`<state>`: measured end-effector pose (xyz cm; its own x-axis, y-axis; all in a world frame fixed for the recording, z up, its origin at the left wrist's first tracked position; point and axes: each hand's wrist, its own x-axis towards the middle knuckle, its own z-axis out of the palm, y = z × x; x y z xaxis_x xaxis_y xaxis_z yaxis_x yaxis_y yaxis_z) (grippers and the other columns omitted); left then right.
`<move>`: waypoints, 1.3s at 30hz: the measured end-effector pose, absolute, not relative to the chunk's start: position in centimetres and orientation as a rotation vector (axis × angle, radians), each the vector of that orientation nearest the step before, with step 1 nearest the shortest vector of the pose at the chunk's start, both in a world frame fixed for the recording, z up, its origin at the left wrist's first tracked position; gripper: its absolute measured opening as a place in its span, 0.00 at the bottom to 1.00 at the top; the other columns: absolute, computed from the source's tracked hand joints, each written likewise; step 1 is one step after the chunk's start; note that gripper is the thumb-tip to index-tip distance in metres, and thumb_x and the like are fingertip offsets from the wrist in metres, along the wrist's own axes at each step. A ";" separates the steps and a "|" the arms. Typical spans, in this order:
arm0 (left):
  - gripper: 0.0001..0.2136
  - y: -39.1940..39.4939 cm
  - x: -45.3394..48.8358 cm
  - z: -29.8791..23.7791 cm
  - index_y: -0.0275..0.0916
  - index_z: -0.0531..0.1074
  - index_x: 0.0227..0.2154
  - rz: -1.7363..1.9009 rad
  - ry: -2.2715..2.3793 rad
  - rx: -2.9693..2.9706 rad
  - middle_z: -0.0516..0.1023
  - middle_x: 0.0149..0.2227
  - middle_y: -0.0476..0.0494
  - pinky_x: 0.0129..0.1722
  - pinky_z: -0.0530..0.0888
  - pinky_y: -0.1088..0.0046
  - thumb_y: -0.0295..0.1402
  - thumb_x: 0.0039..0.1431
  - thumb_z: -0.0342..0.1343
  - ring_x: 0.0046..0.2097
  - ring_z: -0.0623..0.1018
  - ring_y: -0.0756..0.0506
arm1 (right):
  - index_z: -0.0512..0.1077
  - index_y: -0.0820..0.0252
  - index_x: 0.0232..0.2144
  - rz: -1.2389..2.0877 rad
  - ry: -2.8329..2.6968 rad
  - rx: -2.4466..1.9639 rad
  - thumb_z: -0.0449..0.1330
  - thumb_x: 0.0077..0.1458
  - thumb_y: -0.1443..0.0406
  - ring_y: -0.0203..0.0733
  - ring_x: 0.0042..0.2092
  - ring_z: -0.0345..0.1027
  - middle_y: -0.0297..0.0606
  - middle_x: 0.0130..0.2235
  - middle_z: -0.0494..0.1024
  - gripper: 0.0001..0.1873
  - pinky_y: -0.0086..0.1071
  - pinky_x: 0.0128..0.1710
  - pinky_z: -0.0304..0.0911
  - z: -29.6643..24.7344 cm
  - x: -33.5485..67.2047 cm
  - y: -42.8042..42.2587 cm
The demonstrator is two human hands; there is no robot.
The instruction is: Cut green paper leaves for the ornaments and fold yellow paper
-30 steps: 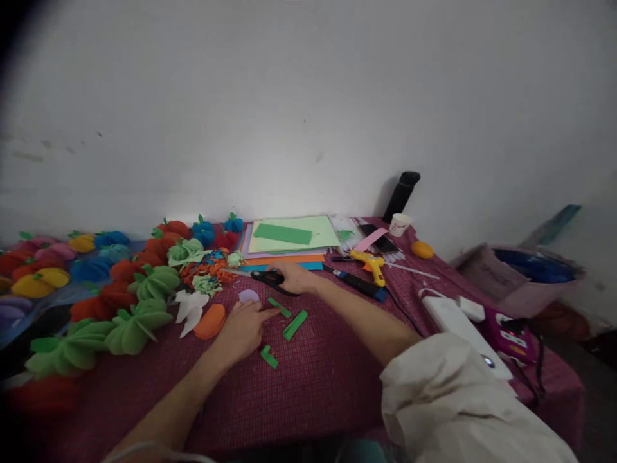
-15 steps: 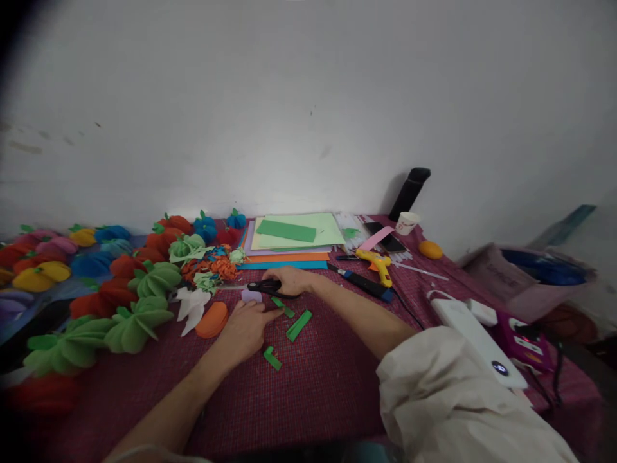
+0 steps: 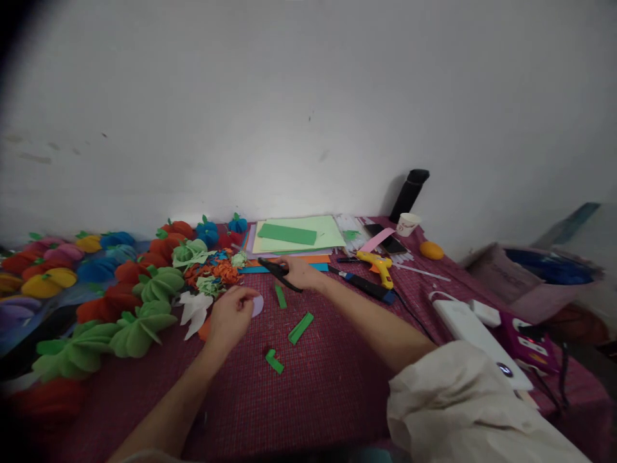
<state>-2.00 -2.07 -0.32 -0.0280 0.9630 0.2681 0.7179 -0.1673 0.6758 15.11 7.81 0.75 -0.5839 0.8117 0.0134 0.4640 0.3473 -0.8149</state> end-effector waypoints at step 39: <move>0.12 -2.9 -1.1 1.2 0.31 0.74 0.32 1.171 0.630 0.733 0.52 0.15 0.58 0.29 0.64 0.76 0.37 0.49 0.59 0.21 0.59 0.56 | 0.63 0.60 0.44 2.435 -1.176 -0.695 0.53 0.49 0.47 0.34 0.27 0.60 0.34 0.26 0.65 0.27 0.30 0.27 0.58 4.1 23.6 -9.2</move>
<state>-1.08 -2.92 1.18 0.2736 0.9599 -0.0616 -0.5802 0.2158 0.7854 23.59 -9.20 4.14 -0.8193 0.5020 -0.2772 -0.0951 -0.5956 -0.7976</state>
